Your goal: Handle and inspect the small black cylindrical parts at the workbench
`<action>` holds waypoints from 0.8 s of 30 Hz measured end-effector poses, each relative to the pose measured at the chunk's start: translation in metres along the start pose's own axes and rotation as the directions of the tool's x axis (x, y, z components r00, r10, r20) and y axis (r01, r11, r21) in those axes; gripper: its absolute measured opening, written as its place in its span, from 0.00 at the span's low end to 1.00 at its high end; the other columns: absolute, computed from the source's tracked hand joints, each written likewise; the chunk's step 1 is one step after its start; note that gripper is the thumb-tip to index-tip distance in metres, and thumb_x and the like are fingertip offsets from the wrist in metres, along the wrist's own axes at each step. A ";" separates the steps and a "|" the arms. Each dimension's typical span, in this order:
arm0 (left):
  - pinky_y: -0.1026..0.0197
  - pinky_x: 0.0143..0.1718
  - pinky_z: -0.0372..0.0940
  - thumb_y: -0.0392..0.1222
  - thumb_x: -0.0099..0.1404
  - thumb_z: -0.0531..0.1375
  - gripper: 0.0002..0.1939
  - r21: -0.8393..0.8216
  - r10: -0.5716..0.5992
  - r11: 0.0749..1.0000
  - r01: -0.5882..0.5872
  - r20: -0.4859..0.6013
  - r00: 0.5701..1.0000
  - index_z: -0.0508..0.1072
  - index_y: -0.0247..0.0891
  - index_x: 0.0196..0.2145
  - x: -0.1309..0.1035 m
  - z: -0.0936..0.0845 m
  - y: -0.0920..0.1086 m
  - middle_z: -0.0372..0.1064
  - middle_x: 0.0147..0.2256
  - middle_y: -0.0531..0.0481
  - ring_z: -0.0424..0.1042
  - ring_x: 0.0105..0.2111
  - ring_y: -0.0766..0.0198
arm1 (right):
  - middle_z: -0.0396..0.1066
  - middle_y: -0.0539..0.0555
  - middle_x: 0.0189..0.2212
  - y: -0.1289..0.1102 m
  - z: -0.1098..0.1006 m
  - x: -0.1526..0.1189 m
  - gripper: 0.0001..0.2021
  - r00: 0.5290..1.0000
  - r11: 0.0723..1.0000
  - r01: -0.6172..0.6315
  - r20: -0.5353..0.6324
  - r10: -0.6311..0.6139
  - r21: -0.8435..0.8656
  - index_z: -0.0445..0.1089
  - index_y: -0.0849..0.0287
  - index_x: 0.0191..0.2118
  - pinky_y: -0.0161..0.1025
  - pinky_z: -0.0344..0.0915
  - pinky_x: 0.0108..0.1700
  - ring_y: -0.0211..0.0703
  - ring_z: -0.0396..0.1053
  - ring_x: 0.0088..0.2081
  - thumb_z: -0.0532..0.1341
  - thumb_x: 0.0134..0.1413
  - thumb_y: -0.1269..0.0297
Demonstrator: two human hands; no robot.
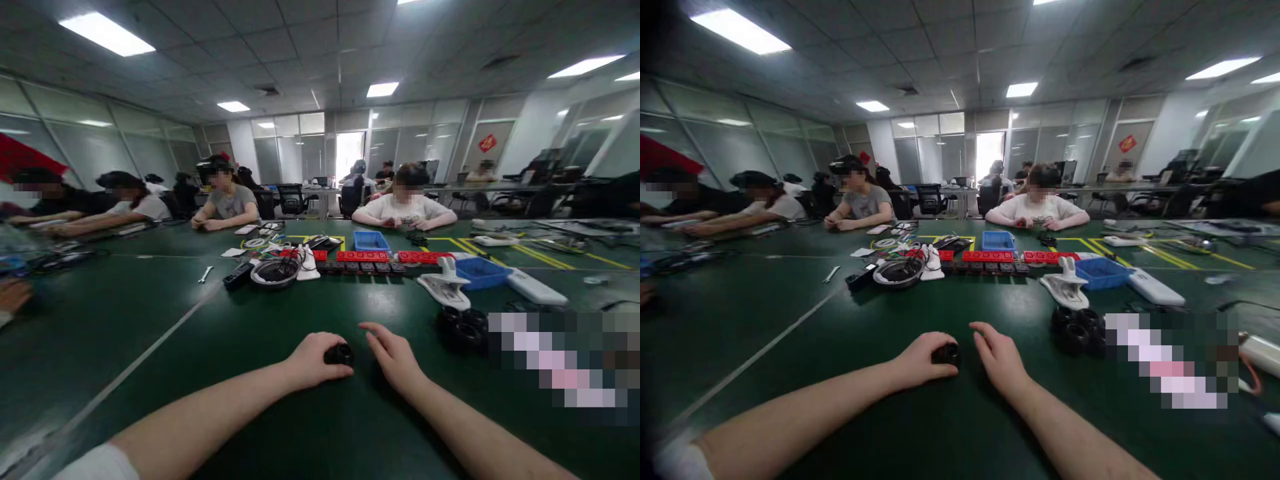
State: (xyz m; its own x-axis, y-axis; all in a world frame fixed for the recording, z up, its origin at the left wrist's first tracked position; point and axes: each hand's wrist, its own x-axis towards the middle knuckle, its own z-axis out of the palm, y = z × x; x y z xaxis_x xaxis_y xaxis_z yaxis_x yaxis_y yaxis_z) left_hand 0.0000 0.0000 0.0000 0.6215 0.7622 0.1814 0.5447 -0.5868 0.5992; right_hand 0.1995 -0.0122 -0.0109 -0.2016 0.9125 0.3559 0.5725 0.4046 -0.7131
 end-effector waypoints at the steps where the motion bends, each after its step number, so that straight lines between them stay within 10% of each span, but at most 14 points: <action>1: 0.58 0.40 0.62 0.49 0.52 0.64 0.19 0.005 0.023 1.000 -0.023 0.008 1.000 0.70 0.38 0.40 -0.002 -0.001 -0.001 0.69 0.35 0.49 0.67 0.36 0.57 | 0.58 0.45 0.17 0.001 0.000 0.000 0.17 1.000 0.999 -0.026 -0.009 0.027 0.024 0.64 0.60 0.46 0.35 0.56 0.25 0.40 0.60 0.21 0.48 0.57 0.57; 6: 0.52 0.53 0.52 0.58 0.61 0.52 0.27 -0.140 0.017 0.990 -0.030 -0.091 0.996 0.60 0.41 0.54 -0.007 -0.006 -0.007 0.57 0.53 0.44 0.56 0.53 0.52 | 0.64 0.51 0.26 0.002 -0.001 0.004 0.14 0.995 0.997 -0.023 -0.090 0.031 0.080 0.65 0.59 0.39 0.37 0.60 0.32 0.42 0.64 0.29 0.48 0.57 0.56; 12: 0.51 0.49 0.56 0.57 0.68 0.39 0.30 -0.618 -0.254 0.781 0.093 -0.178 0.951 0.41 0.39 0.62 -0.001 -0.005 -0.019 0.57 0.54 0.41 0.64 0.47 0.55 | 0.56 0.49 0.17 0.004 0.000 0.008 0.24 0.987 0.983 -0.159 -0.017 0.161 0.094 0.60 0.58 0.19 0.36 0.55 0.27 0.40 0.58 0.22 0.43 0.57 0.50; 20: 0.56 0.35 0.61 0.57 0.67 0.43 0.36 -0.662 -0.243 0.743 0.100 -0.128 0.962 0.28 0.37 0.62 0.000 -0.005 -0.022 0.69 0.38 0.44 0.69 0.32 0.59 | 0.48 0.45 0.16 0.003 0.004 0.006 0.24 0.970 0.958 -0.243 0.064 0.236 0.151 0.66 0.60 0.31 0.34 0.49 0.21 0.38 0.51 0.19 0.43 0.56 0.47; 24: 0.59 0.32 0.61 0.57 0.66 0.45 0.32 -0.594 -0.186 0.804 0.032 -0.201 0.962 0.42 0.39 0.61 -0.002 -0.006 -0.024 0.64 0.39 0.46 0.66 0.33 0.60 | 0.50 0.44 0.16 0.002 0.004 0.006 0.23 0.965 0.945 -0.260 0.082 0.248 0.198 0.59 0.62 0.48 0.35 0.52 0.22 0.38 0.54 0.19 0.46 0.56 0.50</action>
State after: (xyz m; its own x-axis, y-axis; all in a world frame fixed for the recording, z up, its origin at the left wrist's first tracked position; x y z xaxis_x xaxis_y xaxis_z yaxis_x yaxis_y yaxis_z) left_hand -0.0178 0.0141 -0.0099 0.3830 0.8973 0.2195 0.1232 -0.2851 0.9505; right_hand 0.1963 -0.0063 -0.0123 -0.1177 0.9861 0.1172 0.4362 0.1573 -0.8860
